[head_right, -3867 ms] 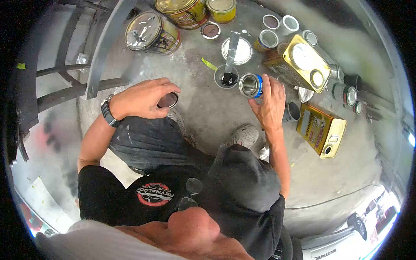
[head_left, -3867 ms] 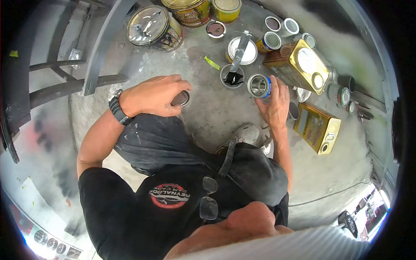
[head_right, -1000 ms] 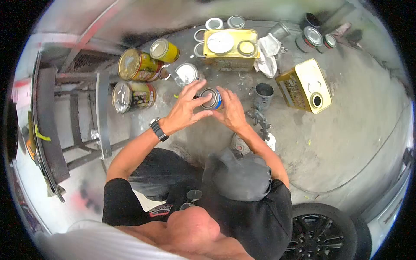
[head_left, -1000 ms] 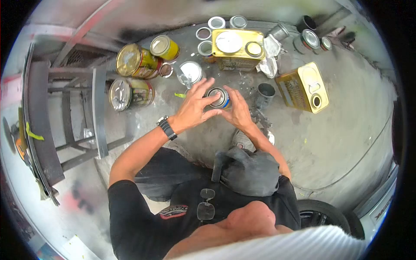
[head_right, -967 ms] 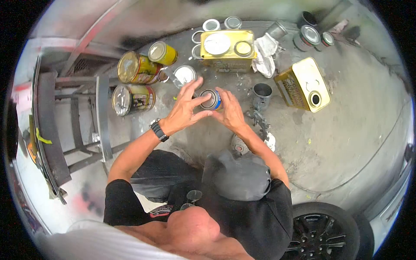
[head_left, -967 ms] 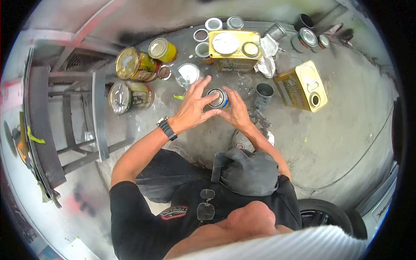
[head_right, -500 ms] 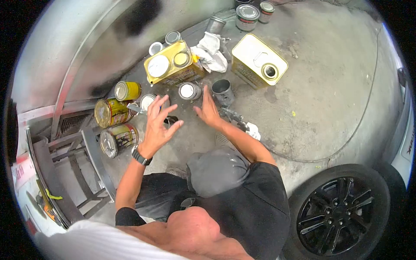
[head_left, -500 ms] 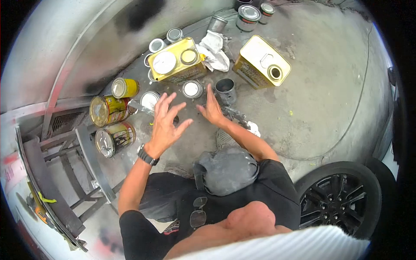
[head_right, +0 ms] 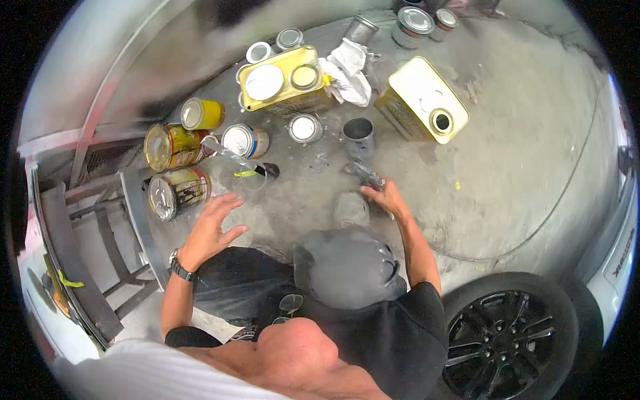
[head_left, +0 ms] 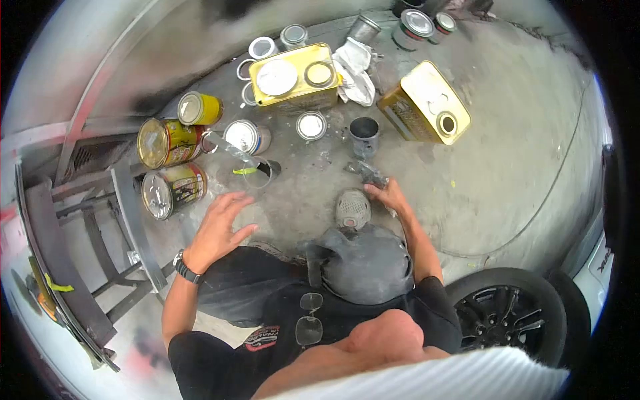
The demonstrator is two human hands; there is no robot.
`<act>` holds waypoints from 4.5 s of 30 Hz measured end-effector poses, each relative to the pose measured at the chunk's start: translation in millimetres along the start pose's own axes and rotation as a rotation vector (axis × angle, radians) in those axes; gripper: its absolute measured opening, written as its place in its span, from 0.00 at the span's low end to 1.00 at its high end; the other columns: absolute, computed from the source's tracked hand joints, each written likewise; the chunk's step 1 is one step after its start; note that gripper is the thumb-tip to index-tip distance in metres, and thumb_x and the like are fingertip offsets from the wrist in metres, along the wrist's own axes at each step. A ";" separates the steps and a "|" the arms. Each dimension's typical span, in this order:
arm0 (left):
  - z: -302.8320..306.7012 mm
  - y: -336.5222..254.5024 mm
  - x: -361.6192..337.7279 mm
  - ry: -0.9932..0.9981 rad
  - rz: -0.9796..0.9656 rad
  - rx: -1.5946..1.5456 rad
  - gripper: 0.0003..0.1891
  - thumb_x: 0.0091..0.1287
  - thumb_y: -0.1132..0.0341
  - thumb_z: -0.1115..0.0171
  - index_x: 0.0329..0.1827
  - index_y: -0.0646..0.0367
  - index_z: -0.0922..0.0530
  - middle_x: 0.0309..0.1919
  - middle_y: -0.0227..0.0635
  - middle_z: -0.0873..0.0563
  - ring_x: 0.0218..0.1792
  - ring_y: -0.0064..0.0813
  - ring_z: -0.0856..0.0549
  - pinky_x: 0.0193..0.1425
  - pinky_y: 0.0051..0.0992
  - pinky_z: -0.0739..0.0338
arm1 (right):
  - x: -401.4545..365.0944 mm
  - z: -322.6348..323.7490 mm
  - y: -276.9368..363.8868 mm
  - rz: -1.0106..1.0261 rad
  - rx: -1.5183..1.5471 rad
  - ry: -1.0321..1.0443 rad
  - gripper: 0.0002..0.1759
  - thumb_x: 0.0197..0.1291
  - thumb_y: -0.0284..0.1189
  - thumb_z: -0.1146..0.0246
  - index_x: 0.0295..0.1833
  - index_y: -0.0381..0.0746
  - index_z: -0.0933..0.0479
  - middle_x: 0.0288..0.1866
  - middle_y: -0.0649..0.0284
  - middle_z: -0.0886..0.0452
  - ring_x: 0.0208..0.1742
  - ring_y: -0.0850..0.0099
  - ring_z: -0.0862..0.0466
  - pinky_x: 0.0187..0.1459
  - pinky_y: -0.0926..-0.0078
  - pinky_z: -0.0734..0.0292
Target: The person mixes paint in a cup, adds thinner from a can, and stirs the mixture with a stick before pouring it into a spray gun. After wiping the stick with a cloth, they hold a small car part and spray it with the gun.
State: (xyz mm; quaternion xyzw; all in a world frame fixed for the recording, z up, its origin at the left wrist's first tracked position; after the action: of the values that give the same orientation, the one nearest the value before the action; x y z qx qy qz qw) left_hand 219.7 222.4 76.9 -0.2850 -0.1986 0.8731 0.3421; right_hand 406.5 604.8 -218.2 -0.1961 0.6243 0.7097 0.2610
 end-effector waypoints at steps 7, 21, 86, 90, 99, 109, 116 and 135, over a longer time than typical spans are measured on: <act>-17.2 21.9 -10.8 0.070 0.022 -0.092 0.32 0.67 0.56 0.25 0.72 0.60 0.23 0.65 0.52 0.18 0.67 0.54 0.20 0.74 0.45 0.26 | 4.3 -8.1 17.5 -0.080 -0.069 -0.045 0.22 0.67 0.38 0.25 0.59 0.35 0.17 0.42 0.59 0.12 0.39 0.66 0.12 0.46 0.65 0.17; -3.0 103.3 19.6 -0.466 0.111 -0.162 0.38 0.69 0.53 0.25 0.76 0.65 0.29 0.60 0.50 0.16 0.51 0.40 0.13 0.55 0.39 0.17 | -41.1 -68.7 170.2 0.520 -0.664 0.112 0.30 0.65 0.29 0.25 0.72 0.44 0.21 0.53 0.48 0.12 0.53 0.45 0.12 0.52 0.56 0.17; -20.2 126.2 37.4 -0.811 -0.126 -0.358 0.11 0.75 0.61 0.35 0.50 0.60 0.13 0.40 0.46 0.11 0.41 0.51 0.11 0.47 0.46 0.18 | -30.1 -117.7 236.6 0.468 -1.532 0.056 0.48 0.50 0.19 0.26 0.80 0.42 0.31 0.58 0.52 0.20 0.45 0.49 0.11 0.43 0.53 0.12; -20.1 127.2 37.5 -0.811 -0.121 -0.337 0.12 0.75 0.61 0.34 0.51 0.61 0.13 0.43 0.45 0.10 0.42 0.50 0.11 0.46 0.43 0.18 | -29.4 -116.9 235.3 0.487 -1.561 0.044 0.47 0.51 0.19 0.27 0.80 0.42 0.32 0.58 0.51 0.20 0.44 0.49 0.10 0.42 0.53 0.12; -20.2 128.3 38.6 -0.809 -0.137 -0.339 0.12 0.76 0.62 0.36 0.51 0.62 0.14 0.42 0.48 0.10 0.43 0.53 0.11 0.49 0.46 0.17 | -28.4 -117.0 234.3 0.499 -1.578 0.047 0.46 0.53 0.19 0.29 0.80 0.42 0.32 0.57 0.50 0.20 0.42 0.49 0.10 0.41 0.53 0.12; -22.0 129.5 39.5 -0.796 -0.115 -0.316 0.12 0.76 0.61 0.34 0.52 0.61 0.14 0.43 0.45 0.10 0.43 0.51 0.11 0.47 0.44 0.18 | -30.7 -121.8 240.4 0.485 -1.587 0.021 0.42 0.57 0.19 0.34 0.80 0.44 0.31 0.55 0.49 0.19 0.39 0.48 0.10 0.38 0.52 0.13; -19.3 129.7 37.5 -0.797 -0.125 -0.354 0.11 0.75 0.63 0.36 0.50 0.62 0.15 0.41 0.49 0.11 0.43 0.56 0.12 0.49 0.49 0.19 | -31.2 -126.1 246.8 0.513 -1.575 0.003 0.40 0.57 0.18 0.36 0.79 0.44 0.29 0.55 0.50 0.18 0.40 0.47 0.10 0.38 0.52 0.13; -15.5 132.7 38.5 -0.622 0.081 -0.446 0.14 0.75 0.60 0.29 0.53 0.62 0.12 0.41 0.36 0.09 0.39 0.22 0.13 0.40 0.27 0.19 | -49.1 -86.5 182.2 0.772 -0.646 0.090 0.26 0.57 0.28 0.21 0.61 0.36 0.16 0.52 0.49 0.12 0.48 0.48 0.10 0.47 0.57 0.16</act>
State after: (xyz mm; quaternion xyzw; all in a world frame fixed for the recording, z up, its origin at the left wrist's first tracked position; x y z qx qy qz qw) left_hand 142.0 161.0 -20.7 -0.0814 -0.4666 0.8660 0.1605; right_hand 328.9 497.8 -58.2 -0.0523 0.4107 0.9021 -0.1216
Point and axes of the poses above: each hand's wrist, its own x-axis towards the middle knuckle, its own z-axis out of the back of the hand, y = z × x, the point moved 3 cm from there along x, towards the middle knuckle
